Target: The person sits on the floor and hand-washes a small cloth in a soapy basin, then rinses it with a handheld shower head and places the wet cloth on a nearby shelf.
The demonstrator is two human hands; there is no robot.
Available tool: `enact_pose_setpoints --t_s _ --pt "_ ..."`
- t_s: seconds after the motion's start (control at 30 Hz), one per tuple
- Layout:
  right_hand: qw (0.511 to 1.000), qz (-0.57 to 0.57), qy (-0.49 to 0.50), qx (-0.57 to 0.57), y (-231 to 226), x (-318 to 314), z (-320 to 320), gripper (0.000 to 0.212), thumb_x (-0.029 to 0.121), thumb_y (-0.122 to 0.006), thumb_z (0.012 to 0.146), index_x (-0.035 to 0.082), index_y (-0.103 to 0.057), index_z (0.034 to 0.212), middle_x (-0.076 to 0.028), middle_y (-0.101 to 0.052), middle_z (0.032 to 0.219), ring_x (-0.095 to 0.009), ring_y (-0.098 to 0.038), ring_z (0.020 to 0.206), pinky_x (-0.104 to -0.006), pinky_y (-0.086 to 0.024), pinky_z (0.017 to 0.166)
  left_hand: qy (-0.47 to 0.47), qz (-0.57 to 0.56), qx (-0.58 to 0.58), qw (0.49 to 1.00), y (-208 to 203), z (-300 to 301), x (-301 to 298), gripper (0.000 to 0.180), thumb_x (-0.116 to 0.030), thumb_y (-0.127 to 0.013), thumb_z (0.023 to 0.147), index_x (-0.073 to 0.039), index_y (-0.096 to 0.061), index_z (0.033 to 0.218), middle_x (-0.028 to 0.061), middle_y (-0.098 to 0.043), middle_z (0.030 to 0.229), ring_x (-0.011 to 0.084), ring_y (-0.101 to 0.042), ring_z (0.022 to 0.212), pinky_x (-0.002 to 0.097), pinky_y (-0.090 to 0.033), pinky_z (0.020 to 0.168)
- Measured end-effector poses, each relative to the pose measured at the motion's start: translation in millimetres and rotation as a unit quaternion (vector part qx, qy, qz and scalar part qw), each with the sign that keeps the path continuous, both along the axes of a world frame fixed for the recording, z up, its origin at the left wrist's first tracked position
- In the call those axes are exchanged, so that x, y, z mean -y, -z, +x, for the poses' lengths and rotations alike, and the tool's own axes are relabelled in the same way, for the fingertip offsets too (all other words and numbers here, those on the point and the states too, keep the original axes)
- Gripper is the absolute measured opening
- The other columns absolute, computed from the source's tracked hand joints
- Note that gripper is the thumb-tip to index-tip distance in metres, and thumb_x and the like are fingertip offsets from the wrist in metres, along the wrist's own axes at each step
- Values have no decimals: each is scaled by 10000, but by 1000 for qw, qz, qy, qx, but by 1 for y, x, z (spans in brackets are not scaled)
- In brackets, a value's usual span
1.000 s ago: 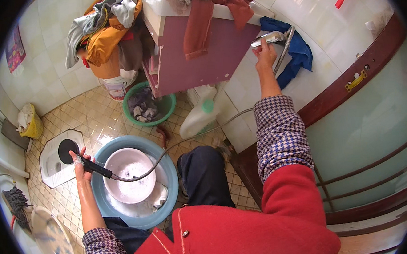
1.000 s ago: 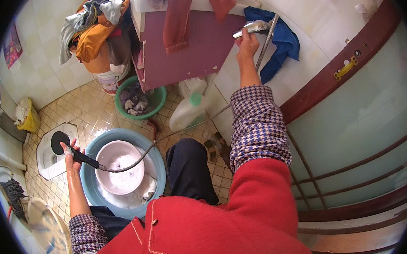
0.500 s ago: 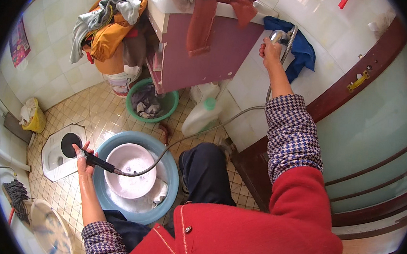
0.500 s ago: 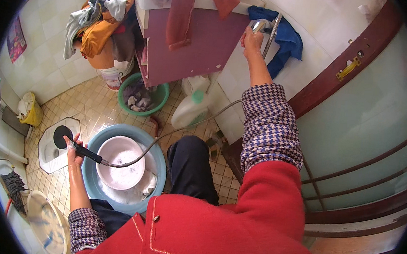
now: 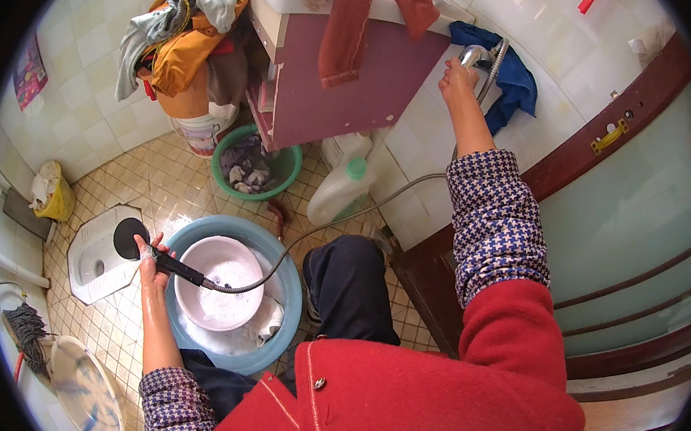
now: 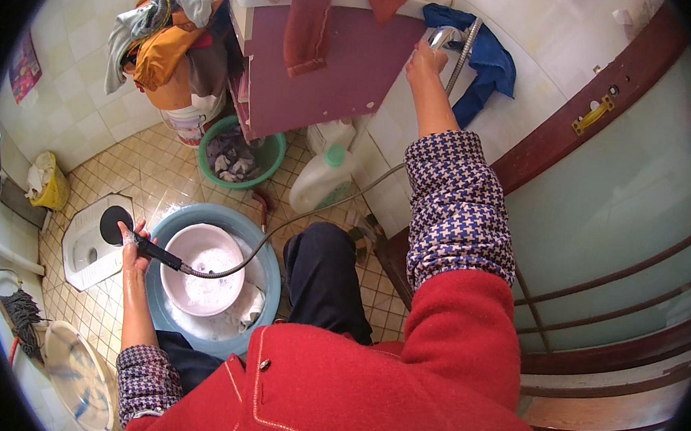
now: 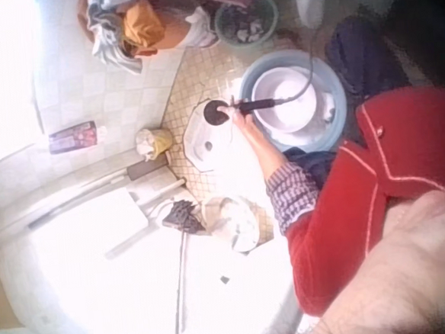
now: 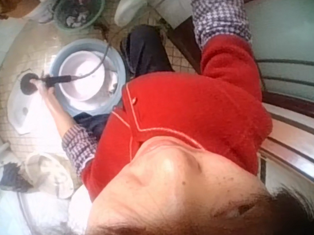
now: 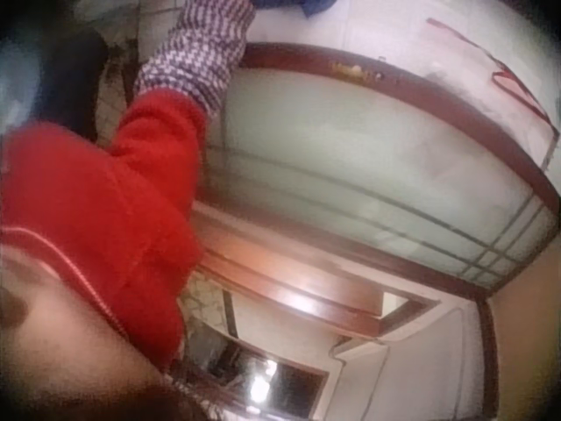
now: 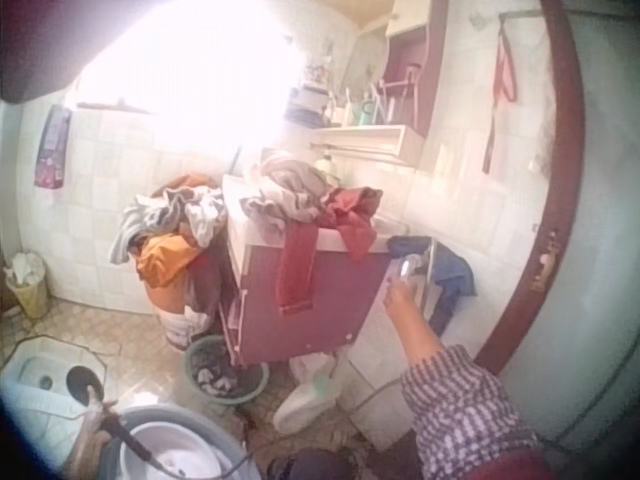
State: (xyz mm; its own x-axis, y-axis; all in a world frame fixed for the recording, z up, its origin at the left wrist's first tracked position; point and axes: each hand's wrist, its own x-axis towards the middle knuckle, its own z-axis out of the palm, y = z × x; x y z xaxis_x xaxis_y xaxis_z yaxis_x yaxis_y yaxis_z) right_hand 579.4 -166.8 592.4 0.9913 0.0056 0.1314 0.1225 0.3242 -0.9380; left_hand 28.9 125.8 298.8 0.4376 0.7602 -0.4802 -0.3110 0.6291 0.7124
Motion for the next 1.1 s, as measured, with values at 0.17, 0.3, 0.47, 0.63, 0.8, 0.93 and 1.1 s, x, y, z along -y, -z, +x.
enact_pose_setpoints --t_s 0.17,0.3,0.47,0.63,0.8,0.93,1.1 --pt "1000 26 -12 1 4 6 7 120 107 -581 795 24 -500 765 -39 -441 595 -134 -377 426 -247 -325 380 2 -11 5 1000 8 6 2 741 -673 -476 747 -22 -528 1098 -11 -504 577 113 -504 574 315 -448 638" --pt "960 246 -119 -55 51 1 -28 195 189 -608 822 62 -487 736 -64 -503 588 -205 -524 531 -336 -485 521 8 -11 50 999 24 8 19 767 -689 -492 721 -12 -526 1079 -7 -470 608 130 -474 595 342 -450 695" --pt "857 -145 -494 -10 176 -67 -173 170 217 -580 852 51 -562 883 -64 -590 814 -147 -592 634 -266 -511 598 17 -45 34 998 29 24 51 745 -662 -475 743 37 -564 986 44 -525 595 164 -528 562 288 -461 569" --pt "644 -326 -692 19 273 -93 -349 346 305 -591 848 2 -559 1012 -61 -594 856 -128 -562 762 -272 -459 691 51 -59 31 996 15 28 73 690 -633 -481 751 19 -602 943 54 -556 573 190 -562 578 309 -506 614" --pt "686 -280 -668 -65 282 -93 -425 278 218 -613 801 -11 -473 875 -63 -548 669 -121 -547 528 -253 -434 453 74 -19 58 995 -6 30 84 672 -622 -475 759 -14 -589 1021 52 -574 624 188 -579 595 291 -513 634" --pt "734 -263 -625 36 260 -116 -424 223 189 -592 787 1 -478 827 -53 -509 557 -118 -500 414 -267 -396 377 100 2 209 973 -37 18 68 815 -695 -463 694 -30 -491 1164 140 -603 982 247 -582 911 381 -471 812" --pt "700 -228 -675 40 237 -135 -430 200 170 -609 793 17 -480 798 -29 -501 584 -93 -474 426 -240 -378 386 -43 6 396 917 -62 -23 16 968 -771 -212 743 13 -334 1298 185 -432 1292 327 -410 1192 446 -240 1052"
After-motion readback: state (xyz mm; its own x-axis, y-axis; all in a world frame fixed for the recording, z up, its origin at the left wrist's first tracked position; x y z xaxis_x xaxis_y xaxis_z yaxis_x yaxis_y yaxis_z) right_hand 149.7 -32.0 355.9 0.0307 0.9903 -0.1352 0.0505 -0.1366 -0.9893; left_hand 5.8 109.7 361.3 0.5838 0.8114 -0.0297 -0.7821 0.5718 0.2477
